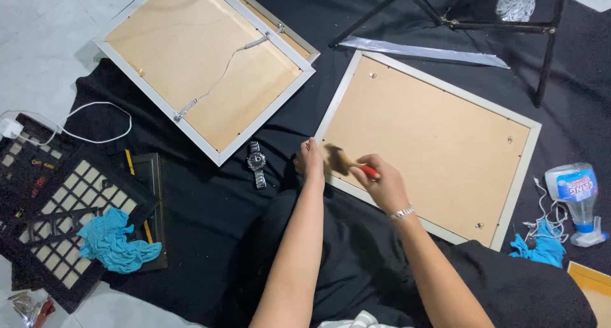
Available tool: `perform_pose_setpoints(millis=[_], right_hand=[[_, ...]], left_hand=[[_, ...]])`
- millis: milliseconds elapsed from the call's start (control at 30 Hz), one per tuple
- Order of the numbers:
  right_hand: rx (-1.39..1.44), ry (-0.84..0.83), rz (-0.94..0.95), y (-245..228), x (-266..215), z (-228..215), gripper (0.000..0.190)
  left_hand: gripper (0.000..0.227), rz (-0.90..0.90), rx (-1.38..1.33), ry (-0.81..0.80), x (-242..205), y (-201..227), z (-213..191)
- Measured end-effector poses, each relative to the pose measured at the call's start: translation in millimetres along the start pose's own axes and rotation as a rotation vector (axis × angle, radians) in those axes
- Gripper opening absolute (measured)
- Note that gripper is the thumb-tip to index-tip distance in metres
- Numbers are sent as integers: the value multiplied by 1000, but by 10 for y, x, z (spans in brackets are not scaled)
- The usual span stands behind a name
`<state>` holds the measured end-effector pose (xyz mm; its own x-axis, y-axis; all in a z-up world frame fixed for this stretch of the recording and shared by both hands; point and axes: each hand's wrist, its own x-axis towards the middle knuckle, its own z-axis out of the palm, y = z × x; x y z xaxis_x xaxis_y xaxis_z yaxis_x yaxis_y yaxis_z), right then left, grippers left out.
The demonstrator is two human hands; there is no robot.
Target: Disassembling a photo frame by cleaning the back, prying up metal tabs with a utility knife, and removing the backing board and paper.
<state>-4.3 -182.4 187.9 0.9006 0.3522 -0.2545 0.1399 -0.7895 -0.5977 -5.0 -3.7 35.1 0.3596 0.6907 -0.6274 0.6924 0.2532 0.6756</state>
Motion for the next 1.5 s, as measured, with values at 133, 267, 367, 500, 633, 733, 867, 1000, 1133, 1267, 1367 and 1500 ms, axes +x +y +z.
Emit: perform_pose_setpoints(millis=[133, 267, 367, 500, 633, 733, 867, 1000, 1133, 1267, 1367, 1500], right_hand=[[60, -111, -72, 79, 94, 105, 28], [-151, -207, -75, 180, 101, -272, 24], [-369, -215, 6, 342, 155, -512, 23], [-402, -97, 13, 391, 242, -436, 18], [12, -161, -36, 377, 217, -157, 25], [33, -228, -35, 455, 179, -280, 25], [-150, -314, 55, 551, 10, -828, 24], [-346, -231, 129, 774, -63, -1084, 22], [-156, -258, 93, 881, -148, -1008, 33], [-233, -366, 125, 1061, -322, -1269, 31], [-483, -281, 134, 1426, -382, -1388, 24], [-378, -222, 150, 1505, -477, -1369, 29]], left_hand=[[53, 7, 7, 5, 16, -9, -7], [53, 22, 49, 15, 89, -62, 29], [50, 23, 94, 40, 92, -59, 53], [50, 31, 149, 35, 185, -110, 92], [44, 37, 167, 30, 207, -137, 67], [43, 38, 165, 28, 219, -130, 67], [45, 40, 237, 34, 258, -180, 83], [44, 67, 252, 39, 284, -179, 120], [46, 95, 316, 64, 346, -259, 123], [44, 123, 360, 65, 300, -243, 99], [47, 133, 403, 76, 208, -185, 101], [51, 172, 457, 96, 269, -239, 151]])
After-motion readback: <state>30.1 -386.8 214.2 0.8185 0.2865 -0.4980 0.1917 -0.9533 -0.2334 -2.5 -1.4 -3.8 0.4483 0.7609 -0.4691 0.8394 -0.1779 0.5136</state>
